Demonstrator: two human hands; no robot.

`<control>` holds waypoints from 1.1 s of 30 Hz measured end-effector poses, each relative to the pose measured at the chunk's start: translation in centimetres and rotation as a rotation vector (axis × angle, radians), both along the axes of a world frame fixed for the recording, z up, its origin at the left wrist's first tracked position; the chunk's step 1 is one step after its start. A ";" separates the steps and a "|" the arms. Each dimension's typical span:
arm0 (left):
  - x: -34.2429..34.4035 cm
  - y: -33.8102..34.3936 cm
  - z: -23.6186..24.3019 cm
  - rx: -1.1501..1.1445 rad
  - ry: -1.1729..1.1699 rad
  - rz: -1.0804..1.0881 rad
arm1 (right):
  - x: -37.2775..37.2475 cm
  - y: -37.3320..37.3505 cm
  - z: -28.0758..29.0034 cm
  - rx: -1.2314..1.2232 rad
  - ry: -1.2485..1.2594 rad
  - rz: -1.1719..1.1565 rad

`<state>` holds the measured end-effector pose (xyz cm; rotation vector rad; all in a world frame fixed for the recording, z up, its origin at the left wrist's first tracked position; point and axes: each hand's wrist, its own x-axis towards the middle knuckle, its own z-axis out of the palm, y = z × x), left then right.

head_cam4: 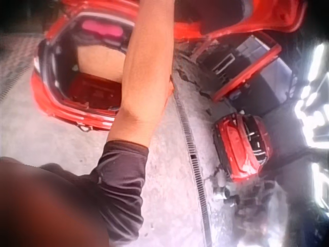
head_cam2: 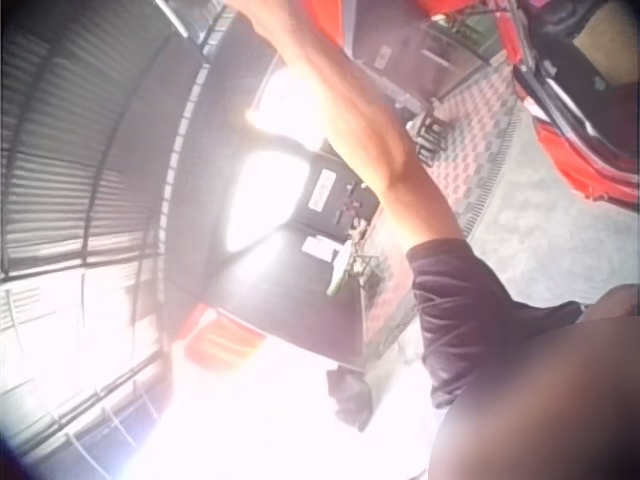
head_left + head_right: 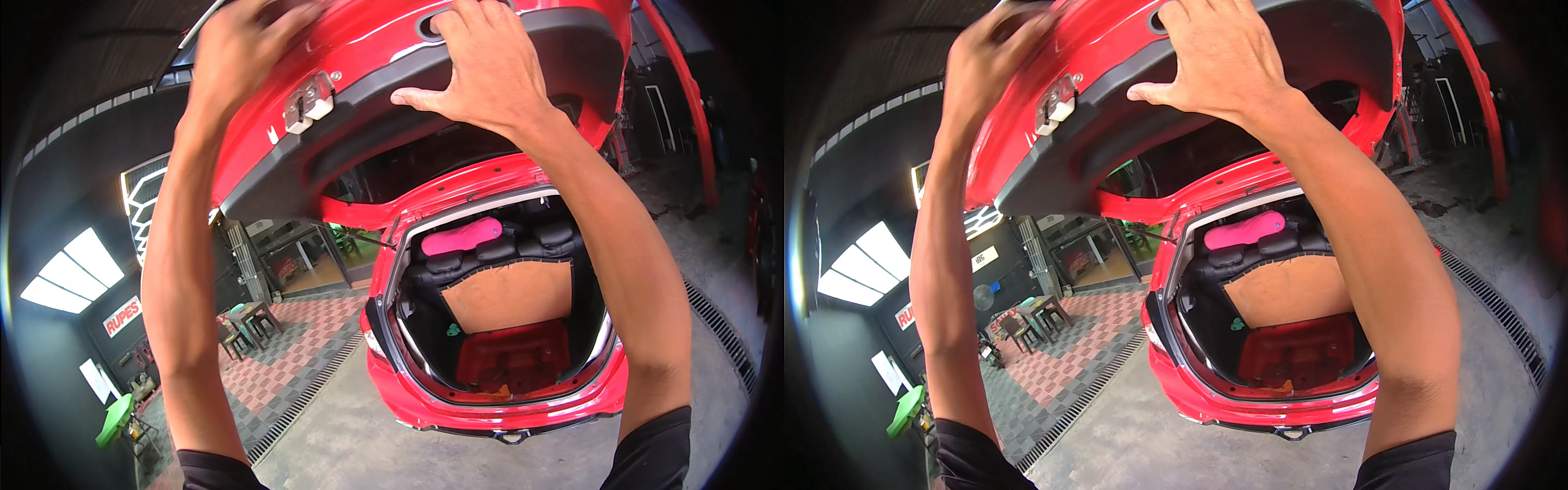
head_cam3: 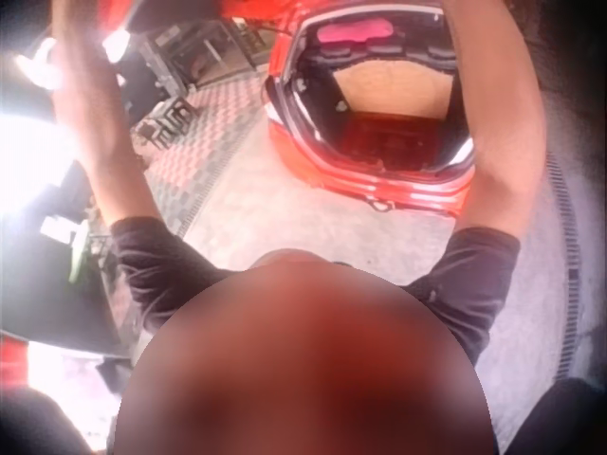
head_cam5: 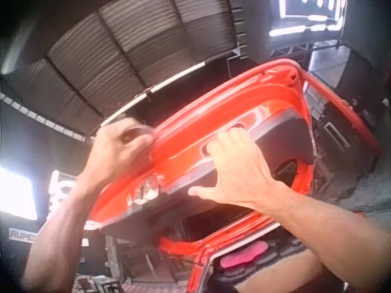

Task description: The person sands the inner surface of a red car trunk lid using a sanding pad. They work along the edges and around the latch area, then close the trunk and walk away while holding the sanding pad.

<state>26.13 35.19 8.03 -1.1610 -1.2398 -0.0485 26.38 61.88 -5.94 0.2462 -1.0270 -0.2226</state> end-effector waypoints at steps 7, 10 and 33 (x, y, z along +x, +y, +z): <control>0.0 -0.6 1.4 -0.023 -0.008 0.056 | 0.4 1.5 0.6 0.068 -0.013 -0.072; -0.3 0.5 0.4 0.009 -0.075 -0.055 | -1.2 0.3 0.5 0.004 0.033 -0.069; -3.0 -4.1 -0.7 0.169 -0.092 -0.046 | 1.3 0.7 0.4 0.021 -0.094 -0.072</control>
